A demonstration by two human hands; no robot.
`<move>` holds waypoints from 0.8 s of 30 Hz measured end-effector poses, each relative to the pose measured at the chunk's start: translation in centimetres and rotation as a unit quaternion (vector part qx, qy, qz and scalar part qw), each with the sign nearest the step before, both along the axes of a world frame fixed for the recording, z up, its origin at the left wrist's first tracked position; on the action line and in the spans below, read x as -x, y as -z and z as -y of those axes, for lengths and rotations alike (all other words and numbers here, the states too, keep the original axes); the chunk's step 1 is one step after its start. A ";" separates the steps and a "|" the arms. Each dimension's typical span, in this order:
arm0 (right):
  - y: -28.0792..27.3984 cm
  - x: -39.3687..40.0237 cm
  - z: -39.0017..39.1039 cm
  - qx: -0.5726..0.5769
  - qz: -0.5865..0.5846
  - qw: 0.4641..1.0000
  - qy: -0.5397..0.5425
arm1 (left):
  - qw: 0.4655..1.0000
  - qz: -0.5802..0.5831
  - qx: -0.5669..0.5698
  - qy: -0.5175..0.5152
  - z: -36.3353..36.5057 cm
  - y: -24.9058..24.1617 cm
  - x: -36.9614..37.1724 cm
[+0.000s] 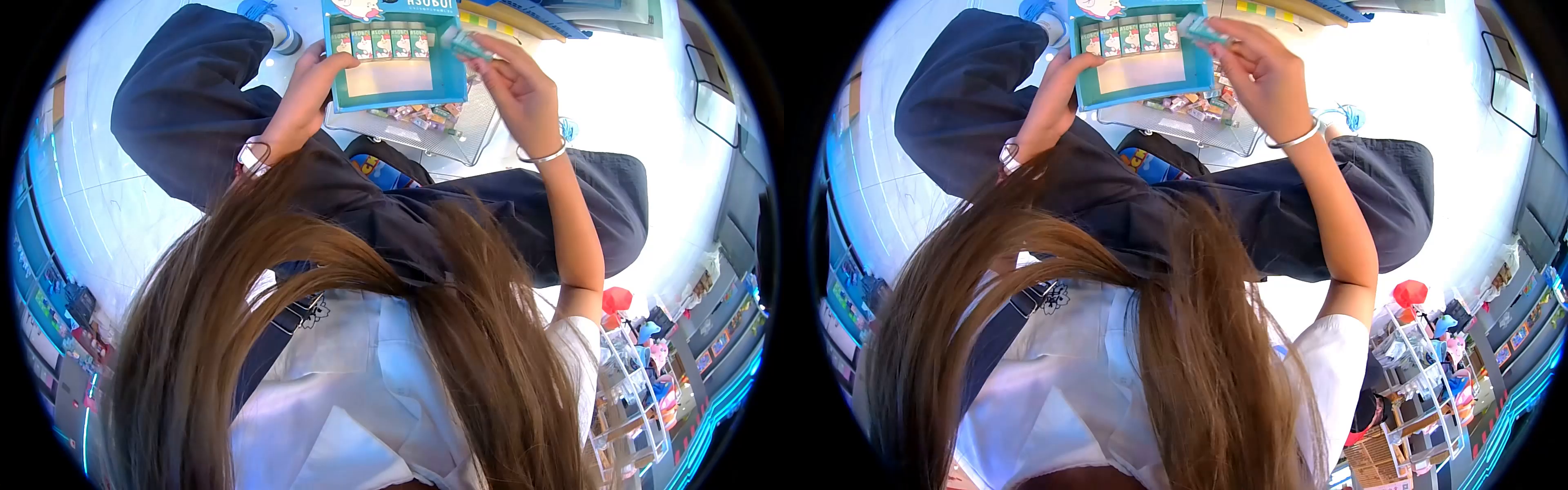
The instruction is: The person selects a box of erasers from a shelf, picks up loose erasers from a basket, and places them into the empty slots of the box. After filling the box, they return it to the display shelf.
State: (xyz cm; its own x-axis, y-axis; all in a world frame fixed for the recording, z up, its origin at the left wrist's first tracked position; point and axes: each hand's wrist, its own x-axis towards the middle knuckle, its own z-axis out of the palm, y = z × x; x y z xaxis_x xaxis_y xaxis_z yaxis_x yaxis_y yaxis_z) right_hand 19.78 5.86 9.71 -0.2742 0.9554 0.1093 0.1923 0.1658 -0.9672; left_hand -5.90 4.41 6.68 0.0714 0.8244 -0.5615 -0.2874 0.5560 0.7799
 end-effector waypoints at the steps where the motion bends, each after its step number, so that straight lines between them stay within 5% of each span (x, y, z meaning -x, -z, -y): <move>1: 0.2 0.3 0.2 -0.095 0.121 0.988 -0.005 | 1.000 0.000 0.000 -0.001 0.0 0.1 0.0; 6: 1.1 1.1 0.9 -0.287 0.299 0.910 0.000 | 0.999 -0.017 -0.028 0.013 0.2 1.0 0.0; 24: 2.3 2.2 1.9 -0.304 0.433 0.848 0.040 | 0.999 -0.002 -0.025 0.038 1.2 1.3 -1.2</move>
